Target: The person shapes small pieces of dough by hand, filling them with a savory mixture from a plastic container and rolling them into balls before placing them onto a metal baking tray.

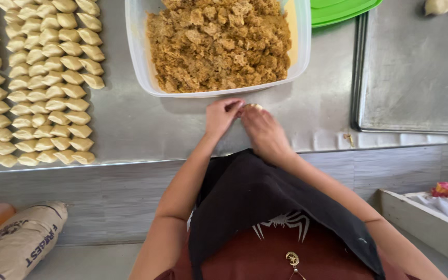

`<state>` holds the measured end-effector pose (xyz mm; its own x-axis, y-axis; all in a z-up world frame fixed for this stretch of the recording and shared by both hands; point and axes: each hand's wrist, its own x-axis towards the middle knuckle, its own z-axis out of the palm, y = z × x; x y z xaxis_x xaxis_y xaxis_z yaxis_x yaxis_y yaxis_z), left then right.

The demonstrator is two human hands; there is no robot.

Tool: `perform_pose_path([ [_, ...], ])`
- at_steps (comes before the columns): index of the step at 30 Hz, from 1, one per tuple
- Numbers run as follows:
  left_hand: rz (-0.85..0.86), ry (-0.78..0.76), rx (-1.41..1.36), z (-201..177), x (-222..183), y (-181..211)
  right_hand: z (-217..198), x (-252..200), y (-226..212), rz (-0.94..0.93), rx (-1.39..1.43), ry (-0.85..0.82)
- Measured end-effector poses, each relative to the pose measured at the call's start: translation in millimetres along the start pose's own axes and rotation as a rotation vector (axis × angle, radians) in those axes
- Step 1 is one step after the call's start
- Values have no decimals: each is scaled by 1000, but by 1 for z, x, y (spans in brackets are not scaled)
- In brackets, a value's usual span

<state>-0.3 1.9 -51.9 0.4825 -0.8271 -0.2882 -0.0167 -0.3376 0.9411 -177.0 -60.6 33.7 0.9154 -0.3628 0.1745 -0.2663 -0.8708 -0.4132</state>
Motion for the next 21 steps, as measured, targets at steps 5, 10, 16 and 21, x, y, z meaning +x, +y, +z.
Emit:
perform_pose_path([
  [5, 6, 86, -399, 3, -1, -16, -9, -2, 16, -182, -178, -61],
  [10, 17, 312, -445, 23, -26, -16, -3, 5, 42, -261, 54, 103],
  [16, 5, 376, -454, 59, -52, -3, -4, -35, 107, 434, 843, 121],
  [21, 2, 320, -425, 75, -48, 11, -59, -61, 254, 815, 1440, 547],
])
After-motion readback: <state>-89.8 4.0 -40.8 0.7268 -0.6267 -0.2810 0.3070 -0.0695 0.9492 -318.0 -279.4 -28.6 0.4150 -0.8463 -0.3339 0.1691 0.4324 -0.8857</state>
